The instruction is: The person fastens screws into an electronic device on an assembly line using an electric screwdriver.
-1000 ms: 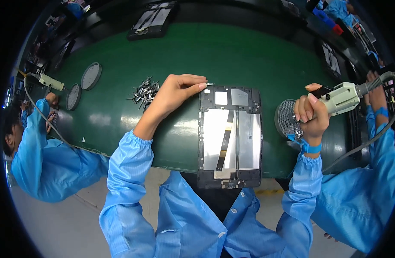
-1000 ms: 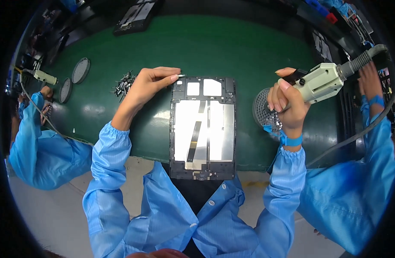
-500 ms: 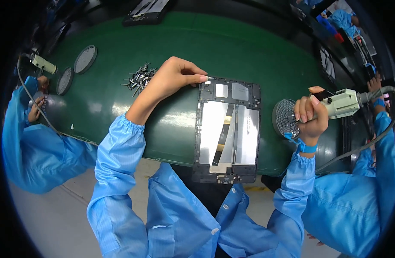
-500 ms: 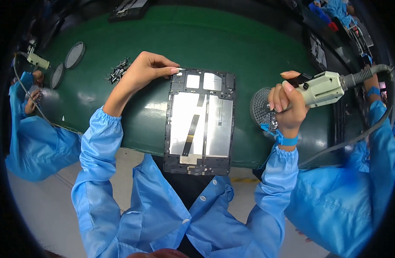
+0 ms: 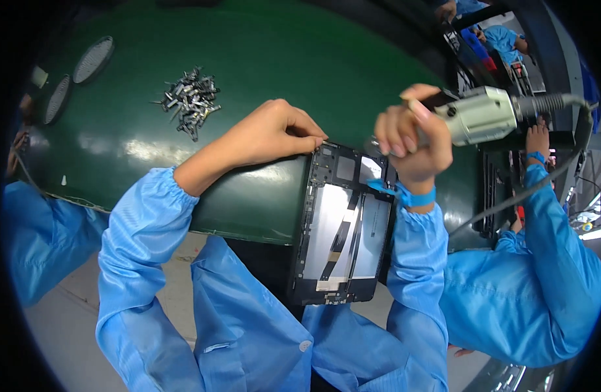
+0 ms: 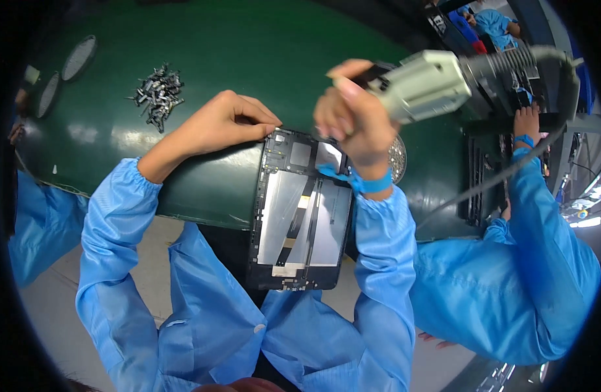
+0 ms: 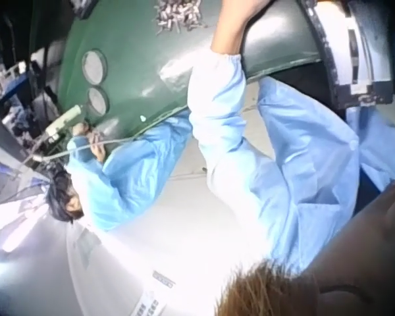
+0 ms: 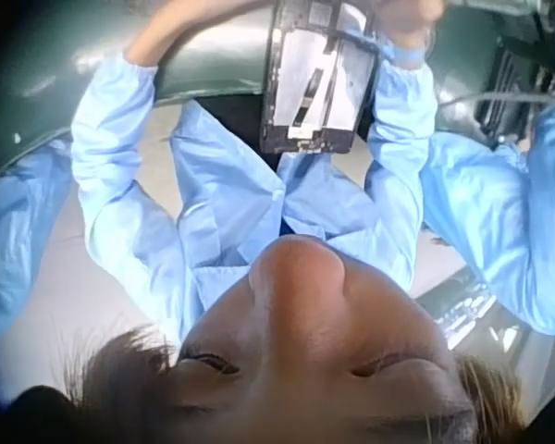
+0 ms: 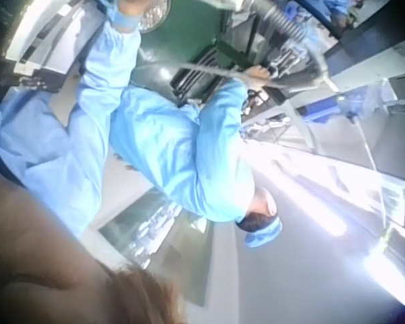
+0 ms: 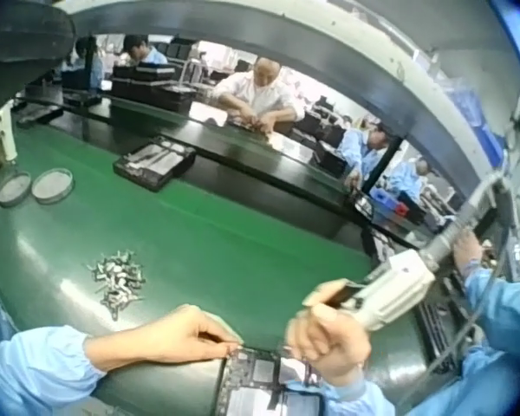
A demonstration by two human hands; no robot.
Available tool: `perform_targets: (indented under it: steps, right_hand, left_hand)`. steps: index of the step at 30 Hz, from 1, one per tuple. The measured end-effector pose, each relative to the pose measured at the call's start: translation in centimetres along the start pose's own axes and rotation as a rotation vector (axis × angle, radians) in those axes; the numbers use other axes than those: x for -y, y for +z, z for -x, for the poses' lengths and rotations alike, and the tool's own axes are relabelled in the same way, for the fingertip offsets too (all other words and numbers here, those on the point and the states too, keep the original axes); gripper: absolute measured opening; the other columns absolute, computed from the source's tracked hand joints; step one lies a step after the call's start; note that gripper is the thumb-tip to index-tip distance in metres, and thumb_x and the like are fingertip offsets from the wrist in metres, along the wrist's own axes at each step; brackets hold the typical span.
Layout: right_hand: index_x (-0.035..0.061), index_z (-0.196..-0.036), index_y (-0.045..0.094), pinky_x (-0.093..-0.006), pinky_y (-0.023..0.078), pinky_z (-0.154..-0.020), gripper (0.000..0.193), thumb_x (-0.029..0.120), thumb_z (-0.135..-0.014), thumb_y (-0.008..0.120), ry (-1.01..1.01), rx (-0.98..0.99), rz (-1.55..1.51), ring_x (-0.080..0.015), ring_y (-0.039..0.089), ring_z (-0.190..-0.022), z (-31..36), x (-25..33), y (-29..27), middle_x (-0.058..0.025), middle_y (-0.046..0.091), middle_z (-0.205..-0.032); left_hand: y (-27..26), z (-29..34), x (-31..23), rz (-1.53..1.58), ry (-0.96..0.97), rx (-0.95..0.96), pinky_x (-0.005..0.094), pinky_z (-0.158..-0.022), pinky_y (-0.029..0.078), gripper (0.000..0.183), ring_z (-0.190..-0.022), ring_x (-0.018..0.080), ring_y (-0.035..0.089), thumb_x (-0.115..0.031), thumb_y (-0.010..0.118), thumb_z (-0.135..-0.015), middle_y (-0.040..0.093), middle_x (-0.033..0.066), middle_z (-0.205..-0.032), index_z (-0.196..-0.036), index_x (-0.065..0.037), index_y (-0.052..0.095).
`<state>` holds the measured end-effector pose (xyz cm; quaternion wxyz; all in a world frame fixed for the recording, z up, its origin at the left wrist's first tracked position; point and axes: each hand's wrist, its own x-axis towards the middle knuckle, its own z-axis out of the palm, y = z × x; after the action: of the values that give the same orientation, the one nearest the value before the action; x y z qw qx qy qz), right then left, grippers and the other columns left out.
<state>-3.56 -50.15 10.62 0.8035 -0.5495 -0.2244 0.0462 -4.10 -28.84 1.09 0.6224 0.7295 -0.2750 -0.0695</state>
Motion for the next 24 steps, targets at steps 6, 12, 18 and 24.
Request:
perform_targets:
  steps: [6,12,18,24]
  right_hand:
    - [-0.0029,-0.106,0.051,-0.0295,0.037,-0.041,0.025,0.016,-0.092,0.041,0.059,0.07,0.147,-0.0097,0.033,-0.038,-0.2,-1.6,3.6,0.0033,0.029,-0.048]
    - [-0.002,-0.104,0.054,-0.031,0.039,-0.041,0.021,0.014,-0.093,0.045,0.025,0.077,0.001,-0.0114,0.035,-0.038,-0.3,-2.7,2.4,0.0004,0.033,-0.048]
    - [-0.0015,-0.105,0.052,-0.0312,0.039,-0.041,0.021,0.014,-0.094,0.043,-0.003,0.139,0.005,-0.0119,0.036,-0.038,-1.0,-3.1,1.9,0.0004,0.032,-0.048]
    - [-0.0007,-0.106,0.052,-0.0317,0.04,-0.041,0.024,0.016,-0.095,0.04,0.042,0.155,-0.015,-0.0122,0.035,-0.038,-1.4,-4.8,0.9,0.0004,0.031,-0.048]
  left_hand:
    - [0.0,-0.3,-0.9,0.042,-0.099,0.068,0.0288,-0.071,0.052,0.02,-0.076,0.0158,0.066,-0.011,0.068,-0.085,0.072,0.0117,-0.088,-0.098,0.003,0.072]
    - [0.5,0.1,-0.6,0.066,-0.097,0.02,0.0279,-0.069,0.053,0.022,-0.072,0.0142,0.066,-0.012,0.068,-0.083,0.072,0.0126,-0.08,-0.099,0.002,0.073]
    - [0.1,-0.6,-0.6,0.087,-0.125,0.036,0.0271,-0.074,0.053,0.023,-0.077,0.0131,0.067,-0.011,0.068,-0.083,0.073,0.0103,-0.084,-0.1,0.003,0.072]
    - [0.2,-0.7,0.9,0.161,-0.195,0.042,0.0252,-0.075,0.053,0.02,-0.079,0.0108,0.066,-0.008,0.067,-0.084,0.071,0.0082,-0.086,-0.098,0.006,0.07]
